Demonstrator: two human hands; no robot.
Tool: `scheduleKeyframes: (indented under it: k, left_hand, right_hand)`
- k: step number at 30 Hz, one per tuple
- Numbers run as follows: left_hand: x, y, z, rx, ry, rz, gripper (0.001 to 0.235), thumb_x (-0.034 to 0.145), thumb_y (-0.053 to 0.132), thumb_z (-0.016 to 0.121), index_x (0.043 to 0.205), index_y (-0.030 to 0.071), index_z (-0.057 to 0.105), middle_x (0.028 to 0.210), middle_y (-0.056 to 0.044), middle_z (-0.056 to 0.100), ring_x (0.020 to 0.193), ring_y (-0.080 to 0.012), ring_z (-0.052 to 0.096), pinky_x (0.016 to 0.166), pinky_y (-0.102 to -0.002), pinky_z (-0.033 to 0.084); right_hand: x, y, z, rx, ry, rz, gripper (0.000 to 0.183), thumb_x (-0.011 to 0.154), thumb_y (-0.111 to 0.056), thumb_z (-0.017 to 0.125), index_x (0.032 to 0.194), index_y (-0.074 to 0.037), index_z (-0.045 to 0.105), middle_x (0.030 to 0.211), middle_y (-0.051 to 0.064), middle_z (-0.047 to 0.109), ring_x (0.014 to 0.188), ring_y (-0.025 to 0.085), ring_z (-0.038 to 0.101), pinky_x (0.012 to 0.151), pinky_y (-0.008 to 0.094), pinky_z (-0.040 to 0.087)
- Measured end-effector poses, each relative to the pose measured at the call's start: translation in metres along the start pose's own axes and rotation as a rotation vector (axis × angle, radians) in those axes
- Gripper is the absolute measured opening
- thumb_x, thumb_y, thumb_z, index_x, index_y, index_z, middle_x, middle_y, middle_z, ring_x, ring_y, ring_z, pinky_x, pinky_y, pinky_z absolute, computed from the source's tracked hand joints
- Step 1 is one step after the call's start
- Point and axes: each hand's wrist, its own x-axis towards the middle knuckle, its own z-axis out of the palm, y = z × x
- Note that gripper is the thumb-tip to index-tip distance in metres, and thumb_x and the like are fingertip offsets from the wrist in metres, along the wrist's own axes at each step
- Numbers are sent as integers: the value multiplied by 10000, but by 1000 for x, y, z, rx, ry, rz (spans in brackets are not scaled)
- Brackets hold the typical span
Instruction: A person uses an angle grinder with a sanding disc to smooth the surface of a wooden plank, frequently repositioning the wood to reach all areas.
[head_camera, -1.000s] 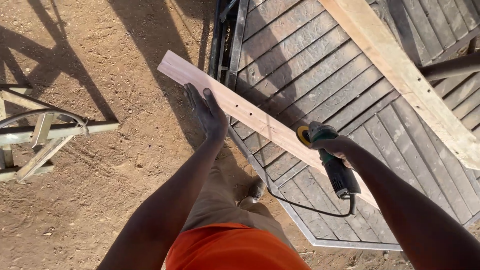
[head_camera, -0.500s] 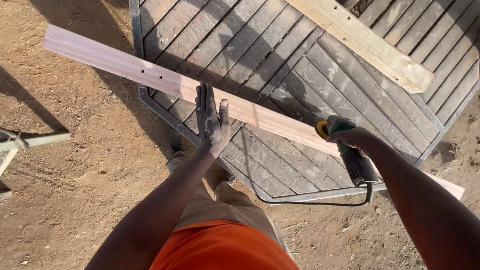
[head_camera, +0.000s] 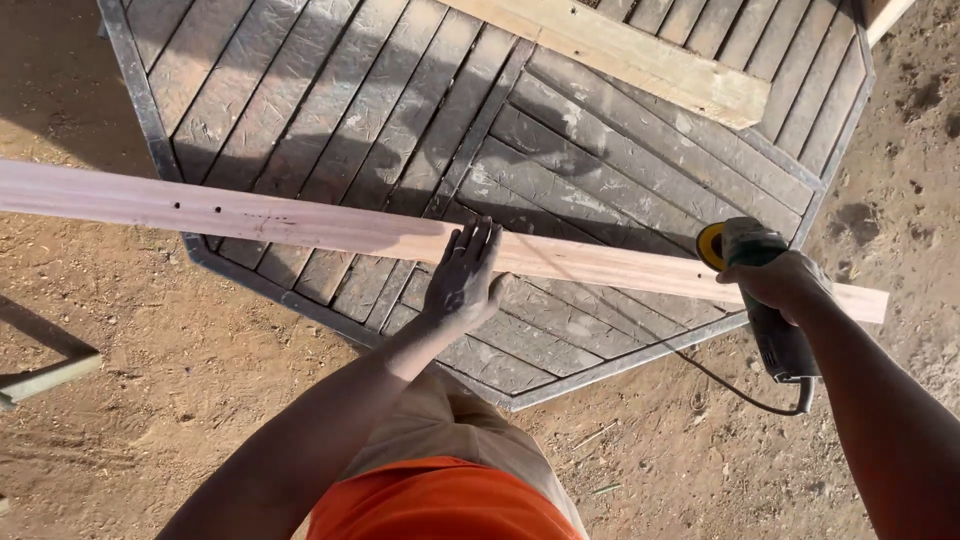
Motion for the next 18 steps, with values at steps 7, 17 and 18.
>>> scheduleKeyframes:
  k: [7,17,18]
  left_hand:
    - [23,49,22,238,-174,122,820,850,419,705,1490,-35,465,1618,-280,342,1522,-456,285,1184,-595,313]
    - [40,137,65,368,-174,-195,959,859,540,663,1520,-86,361,1567,-363,357,1462,-516,354,1142,-603,338]
    - [43,147,75,386,-168,-267,1001,863,543,669,1548,-92,310,1585,-369,321,1463,-533,338,1146,-615,328]
  right_hand:
    - [-47,-59,24,-91,-127,-111,897,579,-526,940,1225,53,711,1131,297,714,1100,463,688,885,541,549]
    - [-8,-67,51,-175,-320,-255,840,560,-574,901,1198,-55,727,1100,189,739,1096,374,713,885,462,563]
    - [-4,-59,46,-145,-339,-269,816,559,-535,914,1188,-49,727,1091,192,737,1096,378,711,893,456,558]
